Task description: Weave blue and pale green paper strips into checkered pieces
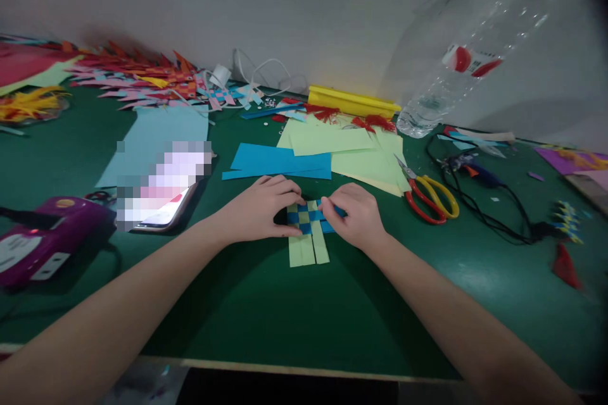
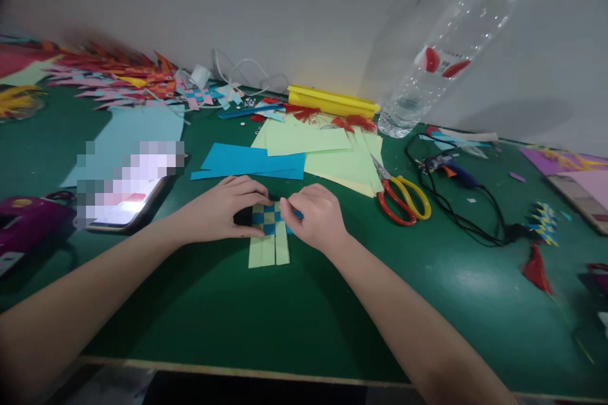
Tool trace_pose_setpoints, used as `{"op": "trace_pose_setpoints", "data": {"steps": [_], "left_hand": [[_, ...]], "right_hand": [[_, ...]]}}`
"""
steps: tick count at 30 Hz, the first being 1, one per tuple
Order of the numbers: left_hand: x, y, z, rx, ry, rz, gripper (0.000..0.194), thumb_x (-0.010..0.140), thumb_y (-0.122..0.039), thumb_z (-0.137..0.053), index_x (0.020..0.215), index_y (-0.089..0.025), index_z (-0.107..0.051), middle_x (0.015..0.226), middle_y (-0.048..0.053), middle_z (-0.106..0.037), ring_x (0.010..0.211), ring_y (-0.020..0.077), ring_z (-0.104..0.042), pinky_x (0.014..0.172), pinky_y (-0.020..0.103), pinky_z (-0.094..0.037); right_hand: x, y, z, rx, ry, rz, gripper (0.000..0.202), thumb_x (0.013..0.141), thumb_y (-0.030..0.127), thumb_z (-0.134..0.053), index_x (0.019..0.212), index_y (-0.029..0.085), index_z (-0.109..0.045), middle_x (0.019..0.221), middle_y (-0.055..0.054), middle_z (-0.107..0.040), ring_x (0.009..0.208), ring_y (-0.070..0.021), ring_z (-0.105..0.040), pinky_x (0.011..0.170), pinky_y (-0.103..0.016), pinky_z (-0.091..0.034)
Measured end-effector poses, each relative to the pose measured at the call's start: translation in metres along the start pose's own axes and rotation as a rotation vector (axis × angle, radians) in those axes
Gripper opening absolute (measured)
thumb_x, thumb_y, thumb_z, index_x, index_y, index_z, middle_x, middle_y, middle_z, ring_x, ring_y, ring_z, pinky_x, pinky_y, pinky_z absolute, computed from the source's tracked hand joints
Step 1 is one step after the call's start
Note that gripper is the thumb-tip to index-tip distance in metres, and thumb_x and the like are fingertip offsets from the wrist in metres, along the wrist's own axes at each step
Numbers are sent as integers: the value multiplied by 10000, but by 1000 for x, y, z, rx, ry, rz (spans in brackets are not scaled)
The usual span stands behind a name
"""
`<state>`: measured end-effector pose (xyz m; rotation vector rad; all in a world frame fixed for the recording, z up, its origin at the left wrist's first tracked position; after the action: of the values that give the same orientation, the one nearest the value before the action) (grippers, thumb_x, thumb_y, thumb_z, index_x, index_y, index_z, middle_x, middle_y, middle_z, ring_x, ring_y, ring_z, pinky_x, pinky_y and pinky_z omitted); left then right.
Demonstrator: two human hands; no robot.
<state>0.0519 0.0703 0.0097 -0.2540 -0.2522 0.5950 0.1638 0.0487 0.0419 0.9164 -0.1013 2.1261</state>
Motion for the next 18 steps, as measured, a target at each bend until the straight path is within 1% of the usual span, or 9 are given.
{"op": "trace_pose_setpoints", "data": {"steps": [4,6,11,13,15,18], "left_hand": [[0,-2,1,8,1,2,427,833,-543,-545,1093,-209,-594,1137,64,-564,1099,245,-476,913,373,-341],[0,-3,2,12,-1,1,405,845,-519,-540,1097,-207,-592,1138,68,-565,1097,244,-478,916,376,-343],[-1,-2,1,24,9,3,381,853,-492,-541,1110,-214,-580,1151,64,-564,1110,246,-476,929,389,-345],[-1,-2,1,15,7,9,389,868,-466,-532,1170,-221,-542,1185,66,-558,1138,251,-464,950,398,-339],[-1,0,2,-14,-15,29,440,887,-450,-513,1262,-224,-464,1232,77,-542,1177,258,-445,970,407,-333],[-2,4,4,-96,-60,90,503,906,-462,-477,1339,-231,-367,1255,94,-529,1171,262,-461,939,396,-375]], "right_hand": [[-2,5,3,-72,-33,44,380,866,219,-478,487,193,-471,413,34,-445,409,-83,-398,460,-247,-322],[-3,9,4,-115,-48,75,379,844,212,-500,471,189,-440,402,44,-406,400,-76,-357,441,-246,-284],[-2,13,1,-200,-13,87,363,799,192,-502,449,179,-407,389,52,-342,394,-67,-294,421,-234,-240],[-1,13,0,-209,2,75,352,788,183,-491,447,176,-405,390,52,-340,395,-64,-293,417,-227,-232],[0,12,-1,-211,20,64,343,785,177,-481,450,175,-405,393,50,-342,397,-63,-300,417,-224,-229],[0,9,-3,-187,43,38,345,796,178,-466,457,175,-402,397,50,-342,394,-62,-306,418,-221,-229]]}}
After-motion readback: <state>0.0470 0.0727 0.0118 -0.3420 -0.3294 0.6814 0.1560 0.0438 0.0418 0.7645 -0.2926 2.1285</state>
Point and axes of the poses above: each hand's wrist, its own x-axis towards the middle knuckle, its own z-axis out of the back of the hand, y = z × x, the point moved 9 cm from there along x, towards the middle knuckle
